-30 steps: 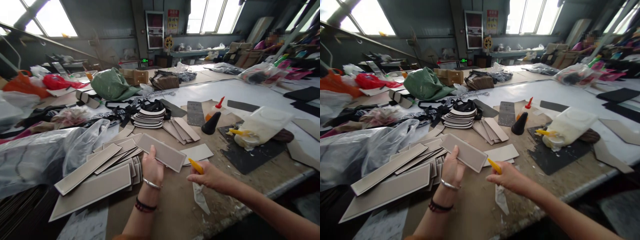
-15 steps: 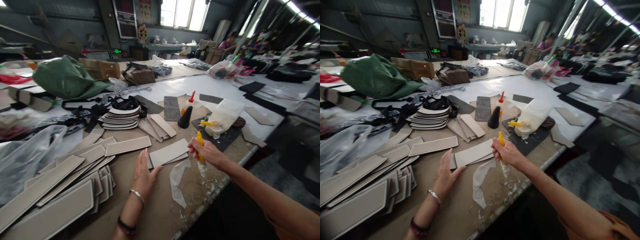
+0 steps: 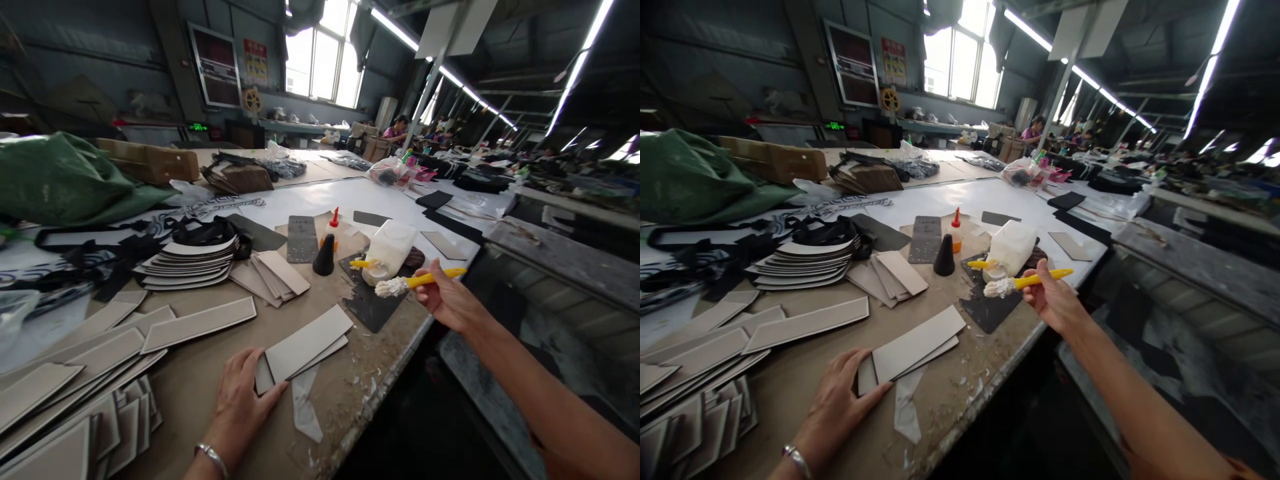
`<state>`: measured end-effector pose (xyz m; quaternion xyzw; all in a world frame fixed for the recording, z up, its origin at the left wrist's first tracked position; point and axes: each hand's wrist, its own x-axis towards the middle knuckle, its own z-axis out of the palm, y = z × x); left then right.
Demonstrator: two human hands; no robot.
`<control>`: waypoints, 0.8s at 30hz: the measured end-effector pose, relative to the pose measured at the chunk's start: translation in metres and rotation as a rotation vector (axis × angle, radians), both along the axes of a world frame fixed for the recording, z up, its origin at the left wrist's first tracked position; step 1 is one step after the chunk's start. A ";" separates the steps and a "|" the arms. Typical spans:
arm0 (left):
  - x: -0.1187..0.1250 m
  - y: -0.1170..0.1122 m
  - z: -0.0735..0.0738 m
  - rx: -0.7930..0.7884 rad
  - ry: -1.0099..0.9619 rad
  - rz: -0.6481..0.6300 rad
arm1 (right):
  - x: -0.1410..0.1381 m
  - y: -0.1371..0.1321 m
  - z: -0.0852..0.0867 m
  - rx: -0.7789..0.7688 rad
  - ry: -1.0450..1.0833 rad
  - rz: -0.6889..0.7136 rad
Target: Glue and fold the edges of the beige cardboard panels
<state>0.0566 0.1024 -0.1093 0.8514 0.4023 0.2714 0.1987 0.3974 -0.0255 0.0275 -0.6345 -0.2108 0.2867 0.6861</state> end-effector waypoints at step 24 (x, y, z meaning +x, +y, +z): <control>0.055 -0.104 0.113 -1.023 -0.667 -0.115 | -0.103 -0.049 -0.013 0.114 0.158 0.358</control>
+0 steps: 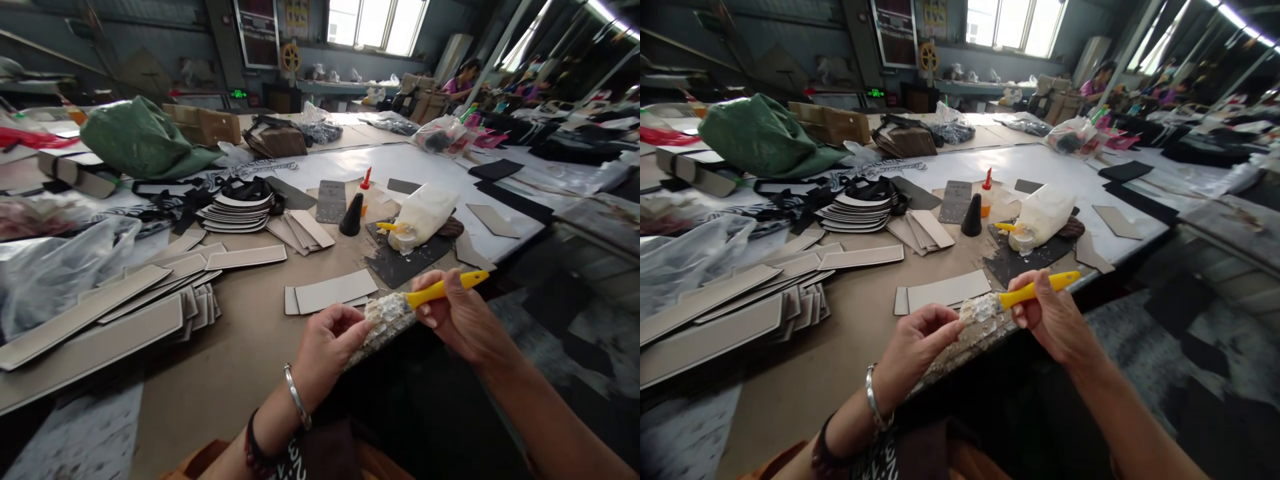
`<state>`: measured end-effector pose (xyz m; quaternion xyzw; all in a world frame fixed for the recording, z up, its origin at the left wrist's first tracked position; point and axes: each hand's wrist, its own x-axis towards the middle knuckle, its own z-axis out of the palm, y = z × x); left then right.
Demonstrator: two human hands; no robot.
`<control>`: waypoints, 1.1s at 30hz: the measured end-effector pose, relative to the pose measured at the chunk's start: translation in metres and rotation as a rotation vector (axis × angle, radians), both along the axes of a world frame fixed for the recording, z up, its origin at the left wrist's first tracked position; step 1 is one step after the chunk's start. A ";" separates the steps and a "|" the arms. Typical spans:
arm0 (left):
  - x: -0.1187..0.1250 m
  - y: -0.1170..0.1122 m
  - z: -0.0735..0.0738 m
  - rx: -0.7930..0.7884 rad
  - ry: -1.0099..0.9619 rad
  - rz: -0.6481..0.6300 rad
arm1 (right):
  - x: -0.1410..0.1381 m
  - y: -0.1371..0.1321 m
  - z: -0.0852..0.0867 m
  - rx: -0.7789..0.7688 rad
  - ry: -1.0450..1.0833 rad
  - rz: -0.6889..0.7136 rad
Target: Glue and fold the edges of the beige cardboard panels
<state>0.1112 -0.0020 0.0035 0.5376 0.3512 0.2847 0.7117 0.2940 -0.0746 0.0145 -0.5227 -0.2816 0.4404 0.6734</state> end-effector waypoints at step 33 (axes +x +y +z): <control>-0.049 0.073 -0.122 1.110 0.547 0.184 | -0.055 0.034 -0.073 0.311 -1.529 0.214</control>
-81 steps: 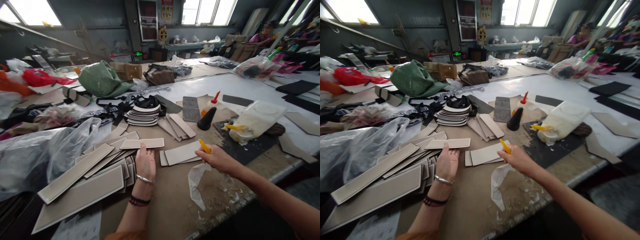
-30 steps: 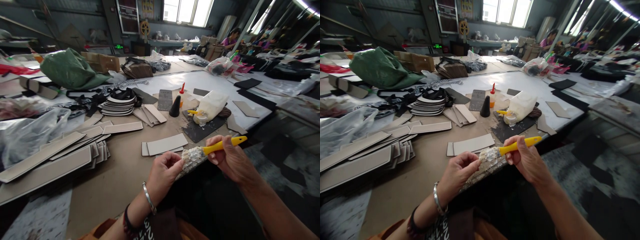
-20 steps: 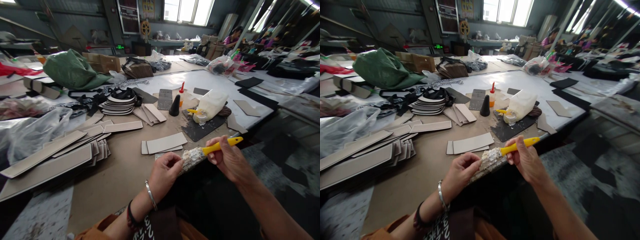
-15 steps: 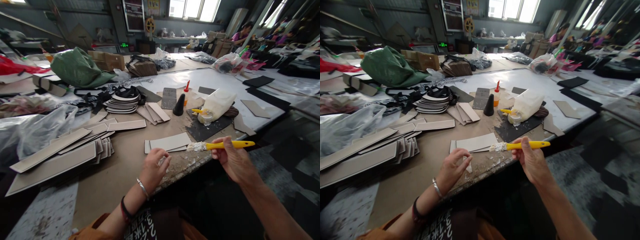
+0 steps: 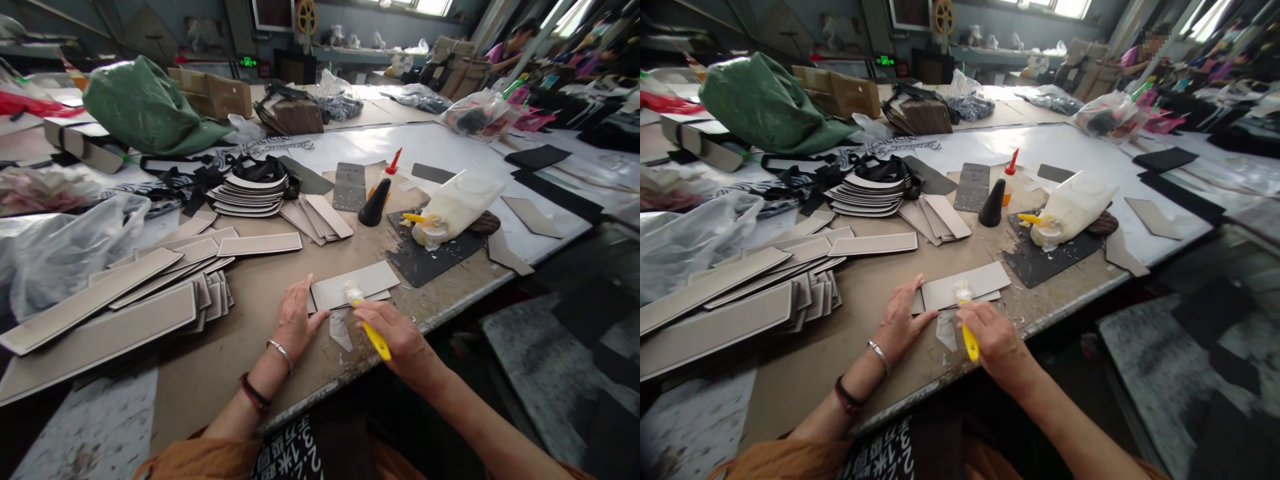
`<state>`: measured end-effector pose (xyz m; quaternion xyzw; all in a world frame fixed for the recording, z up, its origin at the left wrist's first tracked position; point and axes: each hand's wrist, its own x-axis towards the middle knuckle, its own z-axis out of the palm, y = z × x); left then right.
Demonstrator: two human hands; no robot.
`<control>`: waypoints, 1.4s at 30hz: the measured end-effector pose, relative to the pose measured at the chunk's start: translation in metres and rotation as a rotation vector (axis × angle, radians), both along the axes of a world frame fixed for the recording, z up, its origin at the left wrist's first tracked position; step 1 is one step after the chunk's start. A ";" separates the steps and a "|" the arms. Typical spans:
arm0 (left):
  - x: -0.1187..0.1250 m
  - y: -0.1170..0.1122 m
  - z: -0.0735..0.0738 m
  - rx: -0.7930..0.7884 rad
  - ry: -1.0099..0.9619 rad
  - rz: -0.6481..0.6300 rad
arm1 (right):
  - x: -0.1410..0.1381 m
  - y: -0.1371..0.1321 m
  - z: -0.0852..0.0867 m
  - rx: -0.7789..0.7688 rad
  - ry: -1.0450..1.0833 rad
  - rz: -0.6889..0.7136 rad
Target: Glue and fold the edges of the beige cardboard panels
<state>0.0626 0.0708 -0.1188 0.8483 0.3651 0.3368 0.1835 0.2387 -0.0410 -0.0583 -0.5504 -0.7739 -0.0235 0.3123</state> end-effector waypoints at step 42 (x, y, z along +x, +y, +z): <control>-0.001 -0.004 0.001 0.024 -0.044 0.019 | 0.039 0.028 0.007 0.072 0.244 -0.521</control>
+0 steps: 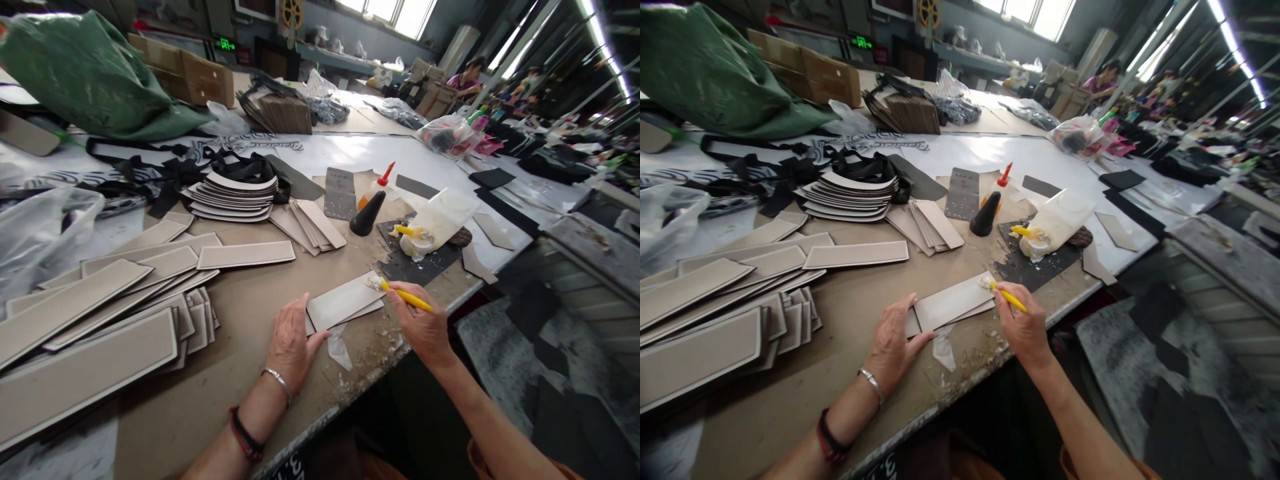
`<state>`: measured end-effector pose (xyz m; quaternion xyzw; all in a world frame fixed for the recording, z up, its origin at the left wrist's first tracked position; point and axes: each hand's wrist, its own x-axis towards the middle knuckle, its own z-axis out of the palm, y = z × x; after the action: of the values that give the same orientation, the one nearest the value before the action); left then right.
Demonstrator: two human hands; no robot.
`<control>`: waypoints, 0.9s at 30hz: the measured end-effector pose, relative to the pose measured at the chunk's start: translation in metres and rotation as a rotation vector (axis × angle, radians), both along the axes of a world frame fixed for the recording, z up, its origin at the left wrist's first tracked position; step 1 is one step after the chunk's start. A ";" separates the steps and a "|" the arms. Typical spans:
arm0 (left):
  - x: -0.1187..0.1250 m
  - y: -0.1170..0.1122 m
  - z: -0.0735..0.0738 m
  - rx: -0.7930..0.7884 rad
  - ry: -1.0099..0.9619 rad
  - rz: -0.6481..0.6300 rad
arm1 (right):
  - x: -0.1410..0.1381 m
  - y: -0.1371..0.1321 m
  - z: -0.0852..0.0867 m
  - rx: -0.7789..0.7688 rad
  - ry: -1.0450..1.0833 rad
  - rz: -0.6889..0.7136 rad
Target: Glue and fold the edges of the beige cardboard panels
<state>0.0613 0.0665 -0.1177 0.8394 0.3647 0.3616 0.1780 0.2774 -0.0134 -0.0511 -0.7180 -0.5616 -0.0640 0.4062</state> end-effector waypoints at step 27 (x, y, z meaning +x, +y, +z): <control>0.000 0.000 -0.004 0.030 -0.090 0.017 | -0.070 -0.041 0.026 0.372 1.632 -0.282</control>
<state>0.0610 0.0664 -0.1221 0.8216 0.3581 0.4060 0.1786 0.2074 -0.0543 -0.0247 -0.5239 0.0219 0.3329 0.7838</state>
